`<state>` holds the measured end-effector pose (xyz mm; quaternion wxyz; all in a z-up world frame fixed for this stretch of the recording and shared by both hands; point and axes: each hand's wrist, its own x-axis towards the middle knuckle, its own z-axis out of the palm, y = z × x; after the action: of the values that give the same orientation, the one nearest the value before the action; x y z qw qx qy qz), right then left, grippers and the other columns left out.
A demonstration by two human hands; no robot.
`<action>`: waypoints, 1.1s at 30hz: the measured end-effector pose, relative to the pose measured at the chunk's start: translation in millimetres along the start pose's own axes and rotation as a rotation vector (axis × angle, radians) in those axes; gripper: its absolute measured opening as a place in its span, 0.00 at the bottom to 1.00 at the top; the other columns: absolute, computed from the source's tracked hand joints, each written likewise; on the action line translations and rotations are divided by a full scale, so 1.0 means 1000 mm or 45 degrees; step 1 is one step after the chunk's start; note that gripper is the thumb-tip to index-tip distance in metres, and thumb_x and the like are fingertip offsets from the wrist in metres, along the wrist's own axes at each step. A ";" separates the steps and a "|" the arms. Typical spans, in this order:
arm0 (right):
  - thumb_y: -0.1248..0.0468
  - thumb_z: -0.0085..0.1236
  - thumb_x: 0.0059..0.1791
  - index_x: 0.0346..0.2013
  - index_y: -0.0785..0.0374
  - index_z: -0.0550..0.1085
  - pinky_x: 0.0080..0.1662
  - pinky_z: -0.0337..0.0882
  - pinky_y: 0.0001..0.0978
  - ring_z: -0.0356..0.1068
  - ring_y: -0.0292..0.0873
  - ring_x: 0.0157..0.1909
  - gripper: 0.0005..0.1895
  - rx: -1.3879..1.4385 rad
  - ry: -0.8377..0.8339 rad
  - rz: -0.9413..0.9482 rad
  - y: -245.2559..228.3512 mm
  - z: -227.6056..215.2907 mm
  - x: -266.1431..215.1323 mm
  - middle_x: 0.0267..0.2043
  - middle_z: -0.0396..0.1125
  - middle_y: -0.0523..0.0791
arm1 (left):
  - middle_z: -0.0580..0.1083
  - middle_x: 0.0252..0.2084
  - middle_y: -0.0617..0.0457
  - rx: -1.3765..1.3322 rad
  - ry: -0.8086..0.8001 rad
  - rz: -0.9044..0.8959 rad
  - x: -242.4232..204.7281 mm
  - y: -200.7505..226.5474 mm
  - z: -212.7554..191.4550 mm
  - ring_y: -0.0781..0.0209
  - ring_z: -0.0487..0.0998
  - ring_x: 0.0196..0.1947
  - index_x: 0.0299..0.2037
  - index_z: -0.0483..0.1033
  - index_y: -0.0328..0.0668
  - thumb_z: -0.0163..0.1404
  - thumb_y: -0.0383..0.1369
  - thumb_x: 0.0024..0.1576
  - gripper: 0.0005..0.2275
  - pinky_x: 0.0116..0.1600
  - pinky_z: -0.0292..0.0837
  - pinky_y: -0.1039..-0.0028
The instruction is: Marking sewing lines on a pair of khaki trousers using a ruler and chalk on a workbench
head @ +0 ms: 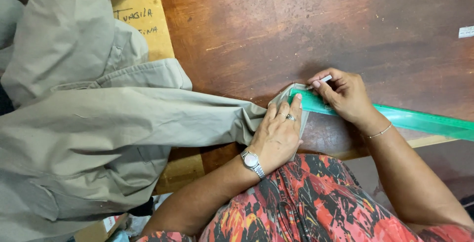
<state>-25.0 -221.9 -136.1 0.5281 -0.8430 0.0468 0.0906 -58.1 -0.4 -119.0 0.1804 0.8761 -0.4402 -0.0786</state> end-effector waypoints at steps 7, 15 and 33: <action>0.69 0.60 0.54 0.42 0.64 0.79 0.28 0.66 0.27 0.69 0.38 0.20 0.03 -0.099 -0.030 -0.052 0.003 0.001 0.004 0.20 0.70 0.48 | 0.59 0.69 0.20 0.047 -0.014 -0.006 0.001 0.001 -0.001 0.31 0.66 0.57 0.63 0.63 0.15 0.58 0.44 0.51 0.37 0.60 0.58 0.46; 0.69 0.61 0.53 0.42 0.64 0.79 0.28 0.68 0.30 0.71 0.40 0.21 0.04 -0.154 -0.031 -0.073 0.005 0.001 0.002 0.24 0.73 0.48 | 0.59 0.69 0.20 0.045 -0.035 -0.010 0.001 0.001 -0.002 0.31 0.65 0.56 0.63 0.63 0.15 0.58 0.44 0.51 0.37 0.61 0.57 0.46; 0.47 0.65 0.42 0.61 0.56 0.71 0.55 0.69 0.45 0.70 0.53 0.52 0.35 -1.081 -0.143 -0.224 0.029 -0.097 -0.080 0.53 0.71 0.47 | 0.67 0.64 0.40 -0.076 -0.088 0.144 -0.009 -0.026 -0.025 0.40 0.69 0.63 0.57 0.70 0.35 0.52 0.42 0.51 0.26 0.72 0.56 0.52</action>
<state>-98.4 -322.9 -103.8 0.1421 -0.9799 -0.0955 0.1021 -36.0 27.2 -105.8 0.1952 0.8407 -0.4926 -0.1116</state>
